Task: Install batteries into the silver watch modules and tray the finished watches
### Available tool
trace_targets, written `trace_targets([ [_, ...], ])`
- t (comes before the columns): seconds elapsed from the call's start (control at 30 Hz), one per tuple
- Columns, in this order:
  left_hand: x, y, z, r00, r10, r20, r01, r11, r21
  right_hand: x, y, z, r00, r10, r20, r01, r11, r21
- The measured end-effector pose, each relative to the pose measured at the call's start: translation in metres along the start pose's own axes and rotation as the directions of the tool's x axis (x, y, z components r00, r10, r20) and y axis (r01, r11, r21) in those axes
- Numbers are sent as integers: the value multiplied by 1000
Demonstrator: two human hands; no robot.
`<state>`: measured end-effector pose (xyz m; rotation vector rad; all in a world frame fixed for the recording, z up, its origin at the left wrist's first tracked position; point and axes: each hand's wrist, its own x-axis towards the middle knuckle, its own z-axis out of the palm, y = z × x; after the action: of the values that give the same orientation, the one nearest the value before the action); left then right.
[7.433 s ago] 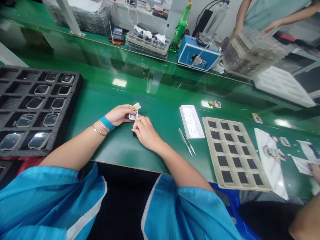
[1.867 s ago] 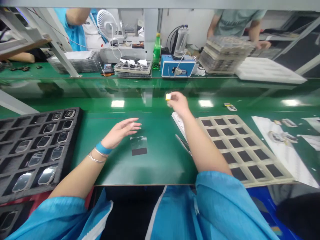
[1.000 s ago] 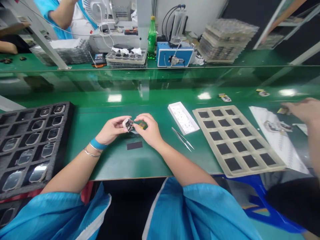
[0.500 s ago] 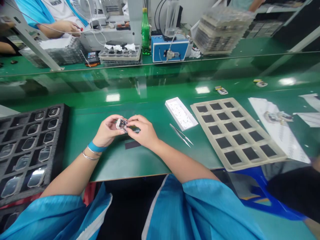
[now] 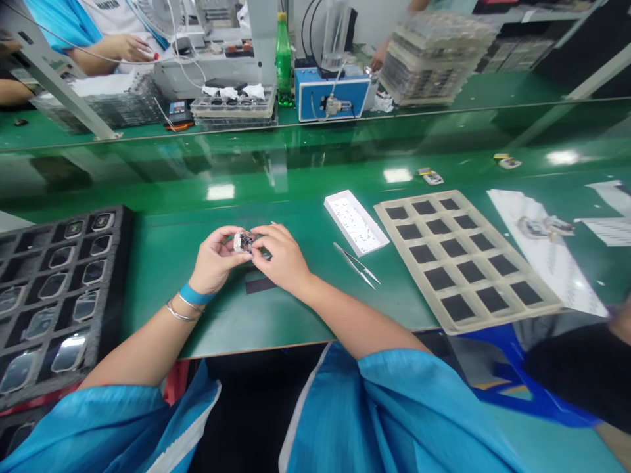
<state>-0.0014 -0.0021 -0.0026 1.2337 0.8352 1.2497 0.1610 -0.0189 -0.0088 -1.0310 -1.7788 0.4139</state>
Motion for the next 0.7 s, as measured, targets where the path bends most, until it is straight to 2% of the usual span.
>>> trace_targets([
  [0.13,2,0,-1,996,-86,31,88,993,-76,10,-1,-13,996,-80,50,82,996,-46],
  [0.23,3,3,-4,980,-185,73,197,958,-211,22,11,-46,998,-67,-18,64,985,-158],
  [0.33,4,7,-7,956,-259,137,290,905,-311,30,38,-95,978,85,-191,-153,914,-376],
  [0.43,4,9,-8,942,-285,175,330,875,-353,33,62,-127,904,231,-359,-392,785,-481],
  [0.47,4,10,-8,940,-288,183,337,870,-359,33,65,-128,892,256,-372,-418,779,-467],
  [0.53,3,10,-7,937,-292,193,345,866,-363,32,57,-115,903,297,-312,-397,854,-337],
  [0.6,2,11,-6,935,-293,199,347,866,-360,29,39,-85,931,336,-145,-348,935,-64],
  [0.63,2,11,-6,935,-293,201,348,868,-354,26,28,-68,937,348,-34,-344,934,94],
  [0.7,2,12,-6,935,-291,200,346,874,-341,20,8,-36,924,353,147,-383,856,346],
])
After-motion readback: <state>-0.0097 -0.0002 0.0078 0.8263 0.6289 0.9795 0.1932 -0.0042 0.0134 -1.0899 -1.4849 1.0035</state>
